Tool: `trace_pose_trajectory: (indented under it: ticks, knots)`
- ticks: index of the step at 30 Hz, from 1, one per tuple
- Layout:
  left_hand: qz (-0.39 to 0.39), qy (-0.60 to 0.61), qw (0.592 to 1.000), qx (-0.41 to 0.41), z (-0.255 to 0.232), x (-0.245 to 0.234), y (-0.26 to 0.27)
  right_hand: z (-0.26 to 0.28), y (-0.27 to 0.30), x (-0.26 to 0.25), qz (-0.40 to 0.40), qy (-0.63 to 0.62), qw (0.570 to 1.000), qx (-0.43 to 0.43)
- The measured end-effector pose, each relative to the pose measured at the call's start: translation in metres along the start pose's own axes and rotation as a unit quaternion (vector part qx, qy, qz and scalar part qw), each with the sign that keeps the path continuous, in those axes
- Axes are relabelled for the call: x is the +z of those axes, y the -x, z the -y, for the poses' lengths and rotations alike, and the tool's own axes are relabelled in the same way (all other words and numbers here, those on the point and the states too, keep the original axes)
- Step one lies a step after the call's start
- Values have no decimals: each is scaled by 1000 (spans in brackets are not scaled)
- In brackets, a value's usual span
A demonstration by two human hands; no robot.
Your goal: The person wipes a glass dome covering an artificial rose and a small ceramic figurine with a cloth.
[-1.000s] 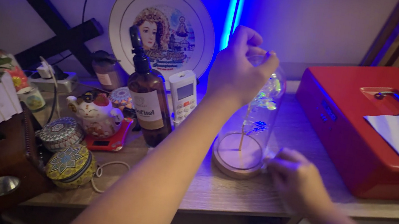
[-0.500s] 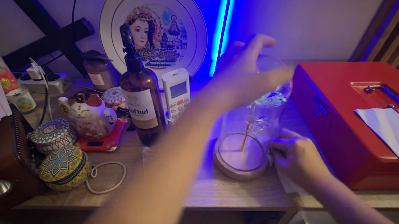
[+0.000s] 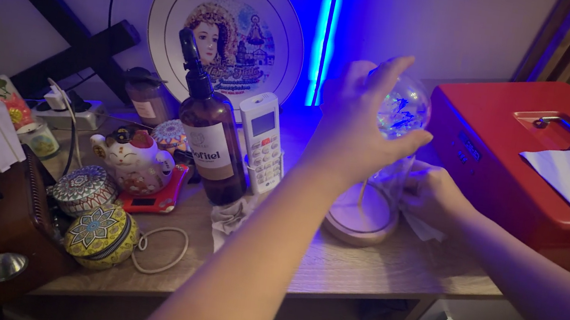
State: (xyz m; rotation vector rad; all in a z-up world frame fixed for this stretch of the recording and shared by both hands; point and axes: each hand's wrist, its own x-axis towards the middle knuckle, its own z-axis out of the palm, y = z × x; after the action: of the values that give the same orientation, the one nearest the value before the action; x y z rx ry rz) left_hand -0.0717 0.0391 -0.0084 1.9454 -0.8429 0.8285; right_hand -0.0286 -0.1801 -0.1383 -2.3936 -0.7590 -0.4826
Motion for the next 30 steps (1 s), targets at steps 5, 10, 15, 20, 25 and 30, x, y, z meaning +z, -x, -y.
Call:
trace_pose_trajectory:
  ticks: [5, 10, 15, 20, 25, 30]
  knots:
    - [-58, -47, 997, 32, 1, 11, 2, 10, 18, -2, -49, 24, 998, -6]
    - [-62, -52, 996, 28, -2, 10, 2, 48, 63, 1, -97, 17, 994, 54]
    - [-49, -37, 998, 19, -3, 8, 0, 57, 73, 1, -132, 79, 987, -35]
    - [-57, -30, 997, 33, -1, 7, -1, 31, 36, 1, -119, 88, 989, -9]
    - [-63, -12, 997, 40, -1, 7, 1, 25, 15, -1, -78, 17, 996, -49]
    - [-55, -6, 998, 17, -3, 7, 1, 42, 48, -2, -107, 79, 991, -17]
